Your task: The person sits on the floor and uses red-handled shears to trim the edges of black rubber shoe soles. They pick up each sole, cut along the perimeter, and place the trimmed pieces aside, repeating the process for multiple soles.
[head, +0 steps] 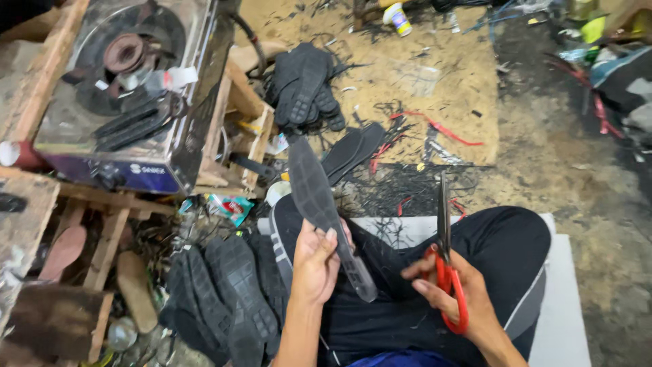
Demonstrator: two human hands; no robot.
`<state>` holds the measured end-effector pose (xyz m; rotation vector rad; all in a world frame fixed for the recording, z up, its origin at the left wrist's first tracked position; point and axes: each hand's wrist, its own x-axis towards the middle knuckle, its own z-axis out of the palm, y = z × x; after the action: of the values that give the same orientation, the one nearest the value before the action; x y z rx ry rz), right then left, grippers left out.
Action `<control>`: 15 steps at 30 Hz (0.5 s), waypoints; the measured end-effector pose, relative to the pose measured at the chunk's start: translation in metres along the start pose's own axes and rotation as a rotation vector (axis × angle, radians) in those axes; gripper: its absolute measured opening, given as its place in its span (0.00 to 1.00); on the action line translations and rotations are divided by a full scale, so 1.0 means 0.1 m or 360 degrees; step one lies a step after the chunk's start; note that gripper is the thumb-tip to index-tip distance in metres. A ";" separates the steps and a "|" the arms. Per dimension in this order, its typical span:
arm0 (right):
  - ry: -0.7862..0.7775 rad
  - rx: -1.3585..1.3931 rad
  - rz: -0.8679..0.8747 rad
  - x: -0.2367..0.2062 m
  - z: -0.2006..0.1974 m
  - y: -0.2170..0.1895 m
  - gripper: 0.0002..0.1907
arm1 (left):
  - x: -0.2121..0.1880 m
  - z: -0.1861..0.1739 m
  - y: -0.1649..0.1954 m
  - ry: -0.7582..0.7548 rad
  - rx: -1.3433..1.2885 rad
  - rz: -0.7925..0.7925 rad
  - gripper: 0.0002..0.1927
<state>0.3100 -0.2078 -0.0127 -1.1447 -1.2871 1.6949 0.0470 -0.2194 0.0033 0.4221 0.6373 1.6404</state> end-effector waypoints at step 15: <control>0.0284 0.0269 -0.0059 0.41 0.17 0.04 0.18 | -0.19 0.12 -0.29 0.0138 0.0811 -0.0001 0.24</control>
<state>0.2796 -0.1773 -0.0242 -1.1368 -1.0291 1.6021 0.0802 -0.2340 -0.0035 0.7184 1.1267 1.4908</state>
